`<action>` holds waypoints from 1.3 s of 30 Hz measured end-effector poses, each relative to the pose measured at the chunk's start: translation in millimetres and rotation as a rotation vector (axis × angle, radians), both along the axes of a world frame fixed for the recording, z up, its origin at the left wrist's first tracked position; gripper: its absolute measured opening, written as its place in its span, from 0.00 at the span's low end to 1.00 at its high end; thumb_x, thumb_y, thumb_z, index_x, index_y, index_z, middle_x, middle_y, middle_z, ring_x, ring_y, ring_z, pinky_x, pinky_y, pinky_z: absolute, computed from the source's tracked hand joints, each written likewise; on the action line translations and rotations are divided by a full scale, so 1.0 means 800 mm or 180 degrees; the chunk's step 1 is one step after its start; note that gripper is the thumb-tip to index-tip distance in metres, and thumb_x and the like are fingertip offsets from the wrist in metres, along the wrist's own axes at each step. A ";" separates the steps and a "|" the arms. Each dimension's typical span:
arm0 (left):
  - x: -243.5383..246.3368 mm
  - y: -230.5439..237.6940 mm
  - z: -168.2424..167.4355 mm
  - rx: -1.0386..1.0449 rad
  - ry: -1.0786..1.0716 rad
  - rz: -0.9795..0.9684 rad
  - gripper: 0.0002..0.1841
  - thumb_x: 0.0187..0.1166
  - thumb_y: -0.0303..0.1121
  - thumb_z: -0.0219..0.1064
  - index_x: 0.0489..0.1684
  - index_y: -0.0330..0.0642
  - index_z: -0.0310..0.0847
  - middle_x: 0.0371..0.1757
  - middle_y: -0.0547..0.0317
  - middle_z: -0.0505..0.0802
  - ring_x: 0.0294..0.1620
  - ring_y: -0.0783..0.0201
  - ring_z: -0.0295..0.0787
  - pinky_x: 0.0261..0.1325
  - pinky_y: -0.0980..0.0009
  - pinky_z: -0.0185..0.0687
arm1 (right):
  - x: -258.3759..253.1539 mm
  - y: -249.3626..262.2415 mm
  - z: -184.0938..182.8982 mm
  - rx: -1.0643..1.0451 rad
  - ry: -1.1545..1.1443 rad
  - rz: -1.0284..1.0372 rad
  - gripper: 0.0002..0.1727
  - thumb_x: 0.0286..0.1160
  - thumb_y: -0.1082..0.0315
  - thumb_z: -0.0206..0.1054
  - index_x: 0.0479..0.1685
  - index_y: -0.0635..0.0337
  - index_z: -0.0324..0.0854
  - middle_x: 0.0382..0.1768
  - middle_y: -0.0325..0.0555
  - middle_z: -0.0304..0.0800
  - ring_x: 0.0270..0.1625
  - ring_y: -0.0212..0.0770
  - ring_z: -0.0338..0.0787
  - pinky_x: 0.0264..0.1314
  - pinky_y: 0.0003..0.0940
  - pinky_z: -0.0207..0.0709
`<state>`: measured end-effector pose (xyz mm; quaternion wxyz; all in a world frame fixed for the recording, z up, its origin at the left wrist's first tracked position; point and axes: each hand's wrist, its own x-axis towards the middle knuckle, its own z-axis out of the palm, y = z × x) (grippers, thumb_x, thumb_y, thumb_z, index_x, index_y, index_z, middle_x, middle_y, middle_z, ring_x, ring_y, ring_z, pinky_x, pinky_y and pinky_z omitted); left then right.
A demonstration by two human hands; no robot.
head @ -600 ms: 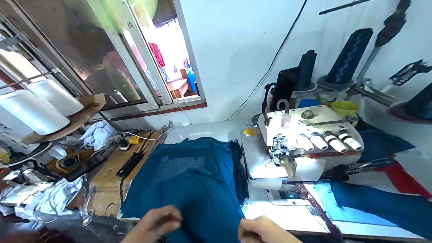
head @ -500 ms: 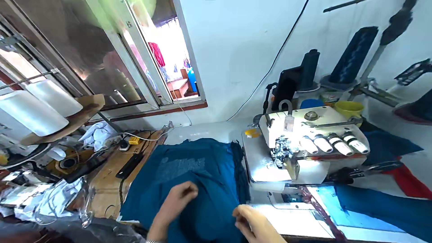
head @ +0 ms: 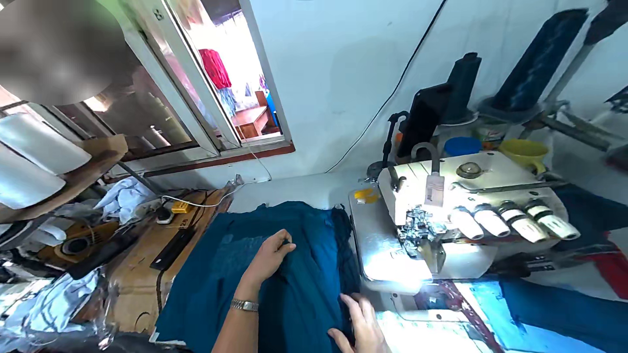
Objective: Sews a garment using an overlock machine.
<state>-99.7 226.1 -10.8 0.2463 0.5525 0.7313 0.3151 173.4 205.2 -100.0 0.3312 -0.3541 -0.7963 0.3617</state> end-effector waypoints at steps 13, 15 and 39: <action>0.101 -0.037 0.017 0.0731 -0.1572 -0.1866 0.06 0.84 0.28 0.62 0.45 0.45 0.86 0.39 0.75 0.90 0.41 0.83 0.83 0.47 0.83 0.79 | 0.037 0.018 0.030 -0.1489 0.1768 0.1325 0.38 0.68 0.58 0.80 0.75 0.68 0.71 0.62 0.43 0.90 0.64 0.30 0.89 0.71 0.34 0.84; 0.104 -0.038 0.010 0.0640 -0.1454 -0.1918 0.08 0.86 0.27 0.58 0.49 0.42 0.85 0.40 0.72 0.89 0.42 0.82 0.82 0.49 0.81 0.78 | 0.028 0.024 0.041 -0.1883 0.2191 0.1293 0.19 0.78 0.64 0.71 0.62 0.66 0.80 0.52 0.39 0.92 0.55 0.29 0.91 0.63 0.32 0.85; 0.156 -0.084 0.007 0.1361 -0.1080 -0.0838 0.06 0.76 0.30 0.71 0.37 0.41 0.94 0.40 0.63 0.96 0.42 0.74 0.91 0.49 0.77 0.87 | 0.032 0.014 0.082 -0.0791 0.1772 0.0425 0.05 0.81 0.71 0.61 0.48 0.61 0.79 0.34 0.35 0.90 0.36 0.22 0.87 0.41 0.19 0.80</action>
